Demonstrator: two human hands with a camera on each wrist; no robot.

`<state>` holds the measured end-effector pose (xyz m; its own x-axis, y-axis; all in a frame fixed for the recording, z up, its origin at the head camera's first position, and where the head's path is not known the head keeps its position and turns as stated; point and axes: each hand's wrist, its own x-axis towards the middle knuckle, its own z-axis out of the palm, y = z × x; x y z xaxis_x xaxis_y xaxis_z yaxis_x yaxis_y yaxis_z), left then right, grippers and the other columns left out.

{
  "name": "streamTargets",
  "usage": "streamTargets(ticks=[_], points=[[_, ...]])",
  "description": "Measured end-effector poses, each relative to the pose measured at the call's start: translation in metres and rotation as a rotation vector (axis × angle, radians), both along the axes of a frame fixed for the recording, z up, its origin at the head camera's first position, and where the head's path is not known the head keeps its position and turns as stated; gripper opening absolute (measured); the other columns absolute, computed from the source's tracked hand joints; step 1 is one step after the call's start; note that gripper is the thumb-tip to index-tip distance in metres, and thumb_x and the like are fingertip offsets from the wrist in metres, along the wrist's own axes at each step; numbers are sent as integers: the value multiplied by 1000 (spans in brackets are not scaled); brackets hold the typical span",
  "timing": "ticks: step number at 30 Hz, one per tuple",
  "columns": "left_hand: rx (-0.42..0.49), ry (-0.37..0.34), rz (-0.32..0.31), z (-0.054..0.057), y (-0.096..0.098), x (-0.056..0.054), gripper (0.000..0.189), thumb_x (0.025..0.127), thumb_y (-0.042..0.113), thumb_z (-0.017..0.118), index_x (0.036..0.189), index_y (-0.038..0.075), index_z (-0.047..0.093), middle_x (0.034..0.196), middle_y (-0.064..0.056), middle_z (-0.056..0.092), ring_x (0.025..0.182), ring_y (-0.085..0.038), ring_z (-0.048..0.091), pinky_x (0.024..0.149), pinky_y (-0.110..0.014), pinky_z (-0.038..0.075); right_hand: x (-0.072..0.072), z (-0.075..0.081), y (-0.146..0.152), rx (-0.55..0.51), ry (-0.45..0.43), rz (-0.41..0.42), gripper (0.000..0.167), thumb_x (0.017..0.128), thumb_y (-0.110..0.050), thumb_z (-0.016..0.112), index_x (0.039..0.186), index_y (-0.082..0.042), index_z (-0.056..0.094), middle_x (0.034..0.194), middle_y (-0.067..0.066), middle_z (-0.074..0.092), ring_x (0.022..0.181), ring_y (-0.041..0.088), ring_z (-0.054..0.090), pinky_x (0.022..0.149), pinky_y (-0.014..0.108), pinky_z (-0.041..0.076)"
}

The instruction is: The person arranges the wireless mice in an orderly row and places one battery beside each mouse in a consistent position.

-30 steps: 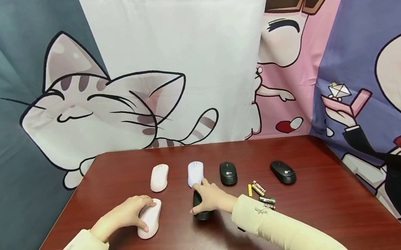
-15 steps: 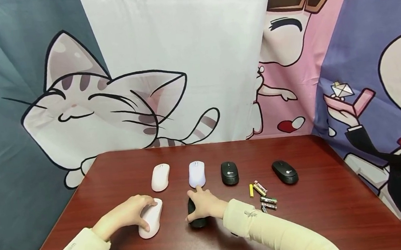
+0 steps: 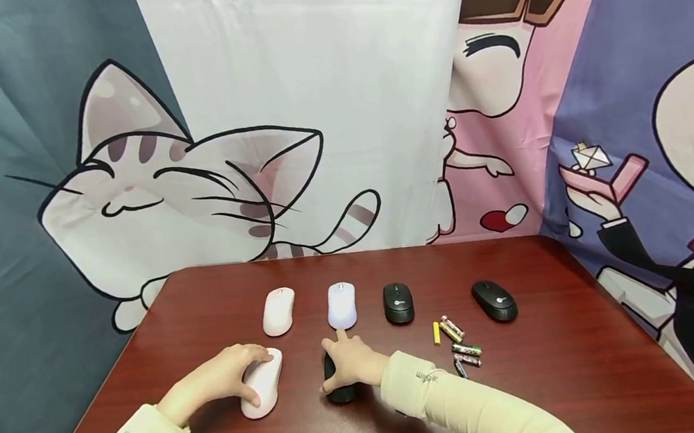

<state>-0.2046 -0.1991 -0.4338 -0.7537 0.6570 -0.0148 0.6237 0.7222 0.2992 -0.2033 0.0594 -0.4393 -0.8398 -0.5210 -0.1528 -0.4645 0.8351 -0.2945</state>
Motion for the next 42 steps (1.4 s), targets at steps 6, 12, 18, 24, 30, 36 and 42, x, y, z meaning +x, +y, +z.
streamTargets(ticks=[6,12,18,24,30,36,42], points=[[5,36,-8,1,1,-5,65,56,27,88,109,-3,64,108,-12,67,100,-29,62,86,-37,49,-2,2,-1,-5,7,-18,70,68,-41,81,122,-7,53,104,13,48,78,31,54,66,36,50],[10,31,-18,2,0,-3,66,56,29,87,109,-3,64,109,-13,67,101,-30,62,86,-39,49,1,1,-3,40,43,-25,67,67,-44,81,118,-8,54,104,13,48,76,31,54,65,36,50],[7,42,-16,3,-2,-1,66,57,29,87,110,-2,64,110,-14,66,101,-32,61,86,-40,48,4,5,-5,76,48,-41,65,68,-46,80,114,-10,54,105,13,49,78,34,58,65,39,51],[10,44,-25,4,-1,-4,66,57,29,87,110,-3,64,111,-15,66,102,-33,61,86,-42,48,4,9,-6,113,45,-42,65,68,-47,79,114,-10,53,103,12,50,77,32,59,65,38,50],[10,25,-24,2,1,-4,67,57,29,87,111,-3,64,112,-15,65,103,-33,61,87,-42,48,4,8,-7,187,33,-55,67,68,-51,79,116,-13,52,103,10,50,81,32,61,66,38,52],[14,5,-35,-1,2,-2,67,58,30,87,111,-3,63,112,-15,64,101,-31,62,84,-41,49,6,5,-9,242,38,-56,68,68,-57,76,116,-16,50,105,8,50,79,30,61,65,36,51],[28,15,-53,-2,0,-2,67,58,29,87,110,-4,62,109,-13,63,97,-29,62,81,-38,51,1,16,-4,245,7,-58,77,73,-61,68,132,-17,46,120,10,53,88,31,63,72,40,51]])
